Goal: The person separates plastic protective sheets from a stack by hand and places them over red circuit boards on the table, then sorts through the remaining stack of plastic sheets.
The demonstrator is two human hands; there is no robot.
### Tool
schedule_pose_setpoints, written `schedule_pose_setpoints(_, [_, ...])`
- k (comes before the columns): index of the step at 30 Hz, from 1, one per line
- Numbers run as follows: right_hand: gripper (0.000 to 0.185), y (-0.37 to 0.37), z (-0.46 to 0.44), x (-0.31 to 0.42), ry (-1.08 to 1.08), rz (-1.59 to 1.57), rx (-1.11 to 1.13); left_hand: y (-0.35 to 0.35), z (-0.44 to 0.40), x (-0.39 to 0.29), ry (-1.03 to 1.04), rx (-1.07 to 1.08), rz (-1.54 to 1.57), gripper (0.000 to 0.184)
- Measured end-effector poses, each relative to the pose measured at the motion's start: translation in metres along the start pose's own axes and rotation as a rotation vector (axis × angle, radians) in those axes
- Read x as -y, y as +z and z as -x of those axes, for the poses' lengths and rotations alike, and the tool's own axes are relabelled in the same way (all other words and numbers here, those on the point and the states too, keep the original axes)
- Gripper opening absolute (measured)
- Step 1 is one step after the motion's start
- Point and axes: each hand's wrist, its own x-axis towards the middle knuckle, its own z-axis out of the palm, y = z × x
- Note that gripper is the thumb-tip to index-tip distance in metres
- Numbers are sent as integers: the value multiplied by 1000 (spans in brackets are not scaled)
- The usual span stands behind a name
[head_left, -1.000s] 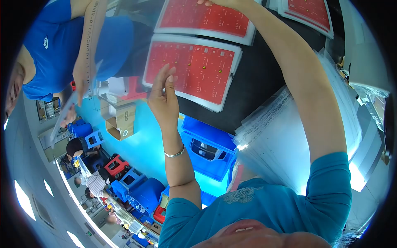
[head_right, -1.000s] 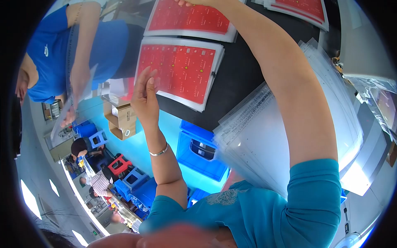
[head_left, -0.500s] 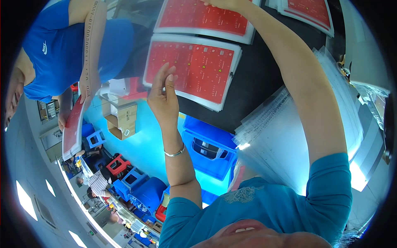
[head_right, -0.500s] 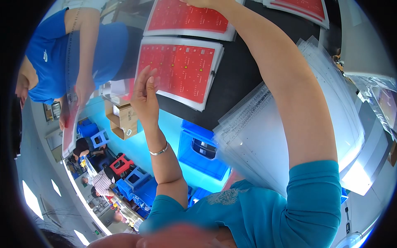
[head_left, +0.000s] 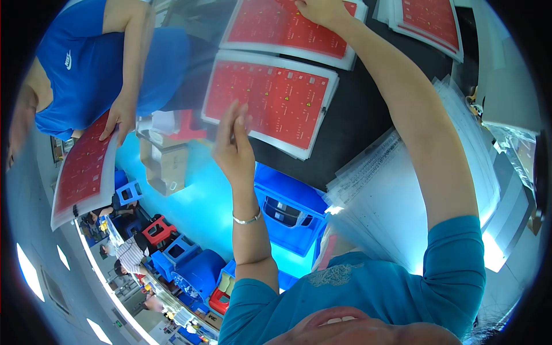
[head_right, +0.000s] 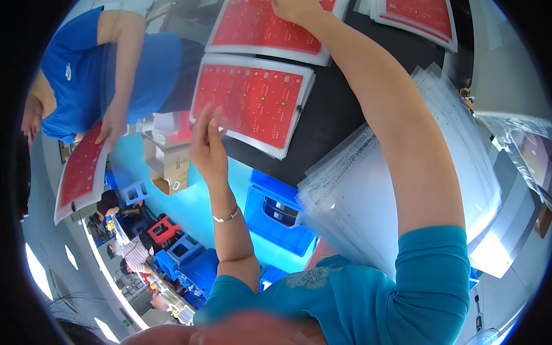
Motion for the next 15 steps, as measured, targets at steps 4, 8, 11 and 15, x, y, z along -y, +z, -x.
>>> schedule_pose_setpoints(4, [36,-3,3,19,-147,298,203,-20,60,10,-97,-114,22,28])
schedule_pose_setpoints(8, [49,6,22,26,-228,417,143,-51,152,33,-229,-175,49,28])
schedule_pose_setpoints(11, [56,2,24,44,-248,394,207,-72,203,36,-227,-182,86,31])
schedule_pose_setpoints(15, [65,7,31,66,-268,420,318,-85,236,38,-306,-242,166,31])
